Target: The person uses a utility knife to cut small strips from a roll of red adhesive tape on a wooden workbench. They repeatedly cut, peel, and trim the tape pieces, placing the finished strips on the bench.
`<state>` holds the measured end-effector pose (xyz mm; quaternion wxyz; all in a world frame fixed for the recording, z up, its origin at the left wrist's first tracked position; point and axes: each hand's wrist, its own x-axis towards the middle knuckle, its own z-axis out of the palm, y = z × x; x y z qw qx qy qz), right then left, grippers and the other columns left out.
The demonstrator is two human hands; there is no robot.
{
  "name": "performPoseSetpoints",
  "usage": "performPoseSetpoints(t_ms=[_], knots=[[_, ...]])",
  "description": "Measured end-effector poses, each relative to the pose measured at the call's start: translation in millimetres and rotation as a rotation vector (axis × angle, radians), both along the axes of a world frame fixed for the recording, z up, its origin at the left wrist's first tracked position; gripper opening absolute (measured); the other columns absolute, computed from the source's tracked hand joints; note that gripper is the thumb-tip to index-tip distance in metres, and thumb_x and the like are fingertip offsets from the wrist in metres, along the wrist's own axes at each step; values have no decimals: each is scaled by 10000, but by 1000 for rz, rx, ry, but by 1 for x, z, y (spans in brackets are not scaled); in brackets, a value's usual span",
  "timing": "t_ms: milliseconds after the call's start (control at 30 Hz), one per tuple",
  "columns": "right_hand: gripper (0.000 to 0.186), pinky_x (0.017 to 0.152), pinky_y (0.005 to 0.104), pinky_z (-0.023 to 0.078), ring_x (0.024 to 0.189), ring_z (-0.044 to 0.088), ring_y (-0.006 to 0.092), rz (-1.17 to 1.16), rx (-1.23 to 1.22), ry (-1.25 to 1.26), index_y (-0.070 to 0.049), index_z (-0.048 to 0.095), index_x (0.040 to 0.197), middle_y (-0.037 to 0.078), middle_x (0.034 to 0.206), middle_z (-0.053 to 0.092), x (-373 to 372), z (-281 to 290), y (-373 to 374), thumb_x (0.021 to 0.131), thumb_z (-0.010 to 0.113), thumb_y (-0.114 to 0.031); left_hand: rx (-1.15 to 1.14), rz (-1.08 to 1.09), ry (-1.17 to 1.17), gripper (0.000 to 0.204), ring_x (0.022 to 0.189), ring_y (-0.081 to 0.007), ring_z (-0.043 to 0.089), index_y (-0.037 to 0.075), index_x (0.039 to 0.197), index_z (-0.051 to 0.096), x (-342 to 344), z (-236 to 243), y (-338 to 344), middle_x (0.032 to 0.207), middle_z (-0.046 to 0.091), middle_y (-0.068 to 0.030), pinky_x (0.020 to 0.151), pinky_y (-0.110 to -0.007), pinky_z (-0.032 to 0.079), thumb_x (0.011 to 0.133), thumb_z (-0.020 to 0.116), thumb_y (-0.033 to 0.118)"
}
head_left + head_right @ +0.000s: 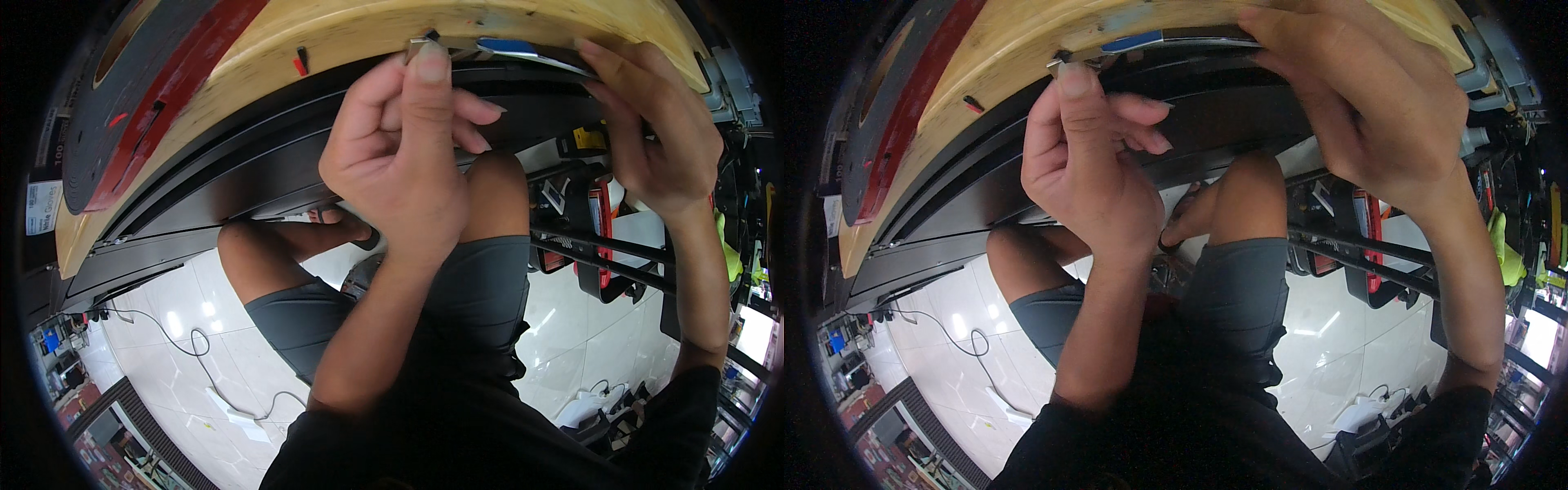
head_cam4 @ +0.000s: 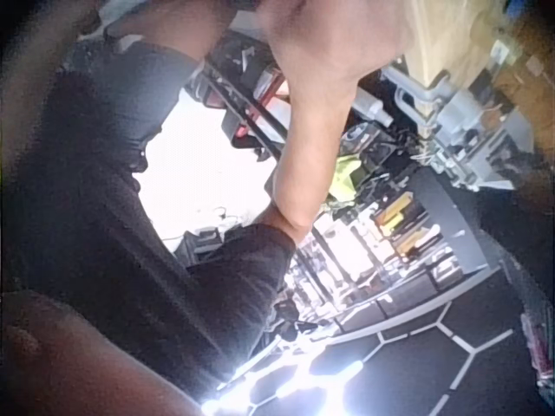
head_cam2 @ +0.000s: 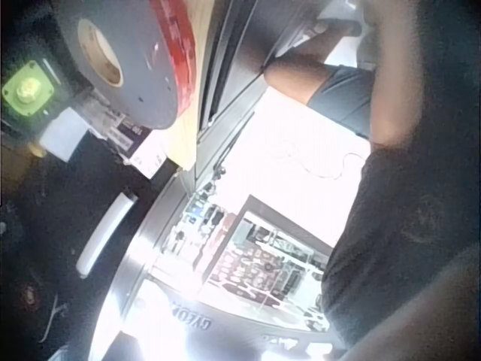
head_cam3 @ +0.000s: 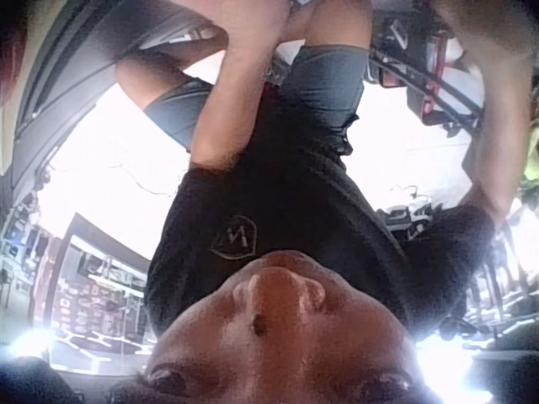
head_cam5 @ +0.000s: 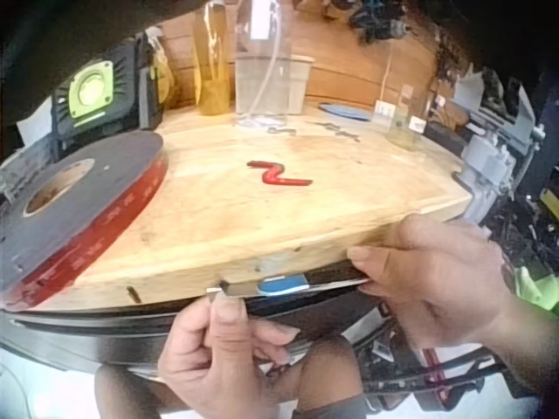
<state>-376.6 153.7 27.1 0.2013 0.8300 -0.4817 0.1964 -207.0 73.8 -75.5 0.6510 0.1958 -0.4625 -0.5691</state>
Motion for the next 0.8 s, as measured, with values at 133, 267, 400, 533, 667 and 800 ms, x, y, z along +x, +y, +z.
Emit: performPoseSetpoints(t_ms=[133, 267, 400, 533, 667, 800], knots=[[367, 601, 312, 516, 689, 639, 238, 10, 17, 7, 98, 667, 1125, 200, 902, 707, -2, 4, 1, 769, 716, 175, 46, 23, -25, 300, 477, -111, 575, -43, 1040, 637, -1, 5, 4, 689, 700, -143, 472, -203, 454, 1033, 603, 255], [341, 570, 297, 509, 675, 652, 212, -41, 54, 21, 109, 666, 1116, 192, 905, 712, 4, 9, 7, 784, 694, 180, 59, 56, -6, 307, 498, -94, 570, -46, 1024, 647, -6, 7, 7, 724, 716, -137, 495, -197, 448, 1039, 592, 256], [317, 543, 275, 505, 678, 674, 188, -115, 116, 13, 113, 666, 1114, 198, 925, 717, 6, 12, 17, 803, 676, 177, 94, -29, 158, 215, 617, -80, 653, -75, 1077, 652, -5, 3, 6, 778, 734, -130, 525, -174, 489, 994, 660, 123], [293, 549, 266, 508, 698, 685, 187, -125, 105, -20, 108, 670, 1109, 198, 929, 713, 13, 18, 18, 821, 675, 161, 51, -12, 134, 231, 590, -84, 630, -68, 1059, 652, -6, 4, 5, 770, 730, -132, 522, -180, 477, 1009, 637, 157], [289, 533, 262, 469, 675, 647, 176, -154, 151, 76, 104, 667, 1117, 174, 880, 680, 20, 26, 21, 833, 671, 157, 8, 67, 20, 285, 524, -83, 572, -43, 1026, 655, -4, 3, 5, 757, 727, -140, 521, -194, 453, 1041, 591, 234], [296, 510, 269, 424, 639, 601, 167, -221, 148, 42, 91, 663, 1130, 148, 827, 633, 36, 31, 31, 842, 665, 158, 36, 42, 34, 269, 533, -79, 574, -45, 1039, 656, -6, 5, 7, 759, 728, -141, 530, -193, 458, 1036, 600, 218]])
